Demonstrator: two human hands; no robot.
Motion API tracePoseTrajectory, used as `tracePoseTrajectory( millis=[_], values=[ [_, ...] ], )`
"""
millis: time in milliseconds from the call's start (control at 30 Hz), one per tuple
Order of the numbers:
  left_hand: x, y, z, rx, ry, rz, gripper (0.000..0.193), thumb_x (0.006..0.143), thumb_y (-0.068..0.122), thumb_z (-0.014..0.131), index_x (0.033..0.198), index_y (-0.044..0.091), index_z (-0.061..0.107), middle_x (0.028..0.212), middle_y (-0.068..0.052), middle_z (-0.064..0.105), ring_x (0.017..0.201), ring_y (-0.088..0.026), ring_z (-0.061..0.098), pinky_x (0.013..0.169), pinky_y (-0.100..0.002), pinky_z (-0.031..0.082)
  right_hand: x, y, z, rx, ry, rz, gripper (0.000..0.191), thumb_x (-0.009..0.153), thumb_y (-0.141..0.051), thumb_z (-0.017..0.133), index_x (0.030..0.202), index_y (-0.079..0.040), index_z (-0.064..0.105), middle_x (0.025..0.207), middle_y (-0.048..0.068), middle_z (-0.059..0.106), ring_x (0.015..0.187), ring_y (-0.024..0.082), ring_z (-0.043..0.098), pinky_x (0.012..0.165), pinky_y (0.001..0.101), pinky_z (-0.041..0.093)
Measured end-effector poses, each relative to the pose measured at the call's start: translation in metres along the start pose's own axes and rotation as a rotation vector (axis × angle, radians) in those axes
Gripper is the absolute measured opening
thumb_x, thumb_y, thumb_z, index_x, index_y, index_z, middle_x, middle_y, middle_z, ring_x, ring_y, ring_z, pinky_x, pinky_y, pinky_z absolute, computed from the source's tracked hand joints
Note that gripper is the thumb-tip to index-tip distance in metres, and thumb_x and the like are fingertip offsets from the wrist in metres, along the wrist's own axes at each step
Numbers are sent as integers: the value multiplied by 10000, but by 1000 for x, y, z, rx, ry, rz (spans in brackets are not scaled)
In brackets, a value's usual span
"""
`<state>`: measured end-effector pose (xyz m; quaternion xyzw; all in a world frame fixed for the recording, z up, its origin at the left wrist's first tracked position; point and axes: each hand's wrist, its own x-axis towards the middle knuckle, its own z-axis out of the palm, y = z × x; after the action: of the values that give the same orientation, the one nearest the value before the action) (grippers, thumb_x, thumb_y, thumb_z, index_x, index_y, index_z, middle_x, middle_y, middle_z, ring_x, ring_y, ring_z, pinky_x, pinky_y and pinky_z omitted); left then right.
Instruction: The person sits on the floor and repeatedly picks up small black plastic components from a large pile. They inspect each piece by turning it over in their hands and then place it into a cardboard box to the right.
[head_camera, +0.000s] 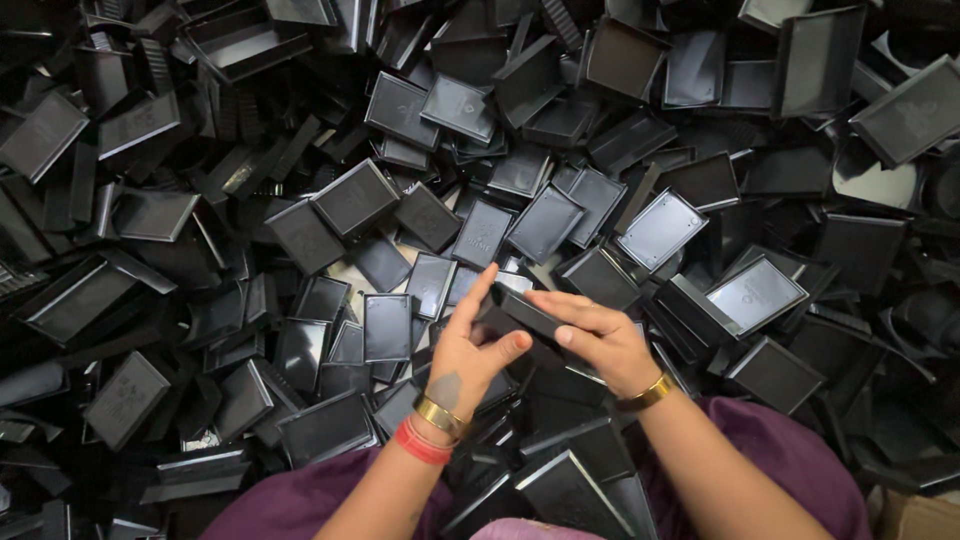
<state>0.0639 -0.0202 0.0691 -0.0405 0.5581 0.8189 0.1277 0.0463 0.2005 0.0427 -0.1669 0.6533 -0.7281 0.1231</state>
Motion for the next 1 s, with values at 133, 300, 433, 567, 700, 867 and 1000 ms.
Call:
tracePoseTrajectory(
  millis=[133,300,433,567,700,867,1000],
  values=[
    [1,-19,5,-45,35,88,893,781,166,884,1537,84,416,1348,-97,598,1171,-178,639,1009,-322,536,-3,-5,6,-210,-38,-102,418,1025,-220,582,1384,-11,630,1460,141,627,1392,264,556,1172,391,399],
    [-9,-32,41,-183,249,-99,846,742,104,866,1418,133,358,1231,-114,572,993,-199,692,826,-376,615,-11,5,15,-215,184,-255,594,1045,-550,533,1273,-4,584,1236,116,605,1171,217,577,1043,338,445],
    [-28,-13,47,435,-216,-124,708,784,199,820,1399,146,474,1201,-48,640,881,-176,722,796,-353,599,-3,-9,-17,178,627,-175,527,1162,-427,488,837,-22,575,746,130,615,743,239,592,800,387,489],
    [7,14,-20,946,70,3,333,940,426,686,1103,143,755,900,-78,791,844,-224,769,774,-377,587,-6,-48,-44,127,188,58,677,1125,-450,513,650,18,632,670,170,654,733,286,637,782,392,512],
    [53,19,-126,1603,501,-199,571,758,374,793,1228,110,604,1079,-186,705,987,-414,673,799,-503,546,-16,-67,-7,266,-1135,-77,817,989,-633,590,1142,169,576,1090,320,654,1008,409,646,905,475,521],
    [84,-1,-120,1698,445,-201,188,901,137,602,1055,114,709,1081,-188,712,997,-386,697,822,-509,574,-16,-54,27,827,-364,641,725,1008,-463,760,1241,209,621,1190,390,694,1119,483,677,1070,548,490],
    [62,1,-25,1424,455,299,161,938,162,550,943,100,699,910,-180,688,824,-398,673,682,-529,539,-2,-15,11,233,79,59,917,825,-444,797,1525,-100,314,1479,153,492,1376,272,496,1161,445,355]
  ],
)
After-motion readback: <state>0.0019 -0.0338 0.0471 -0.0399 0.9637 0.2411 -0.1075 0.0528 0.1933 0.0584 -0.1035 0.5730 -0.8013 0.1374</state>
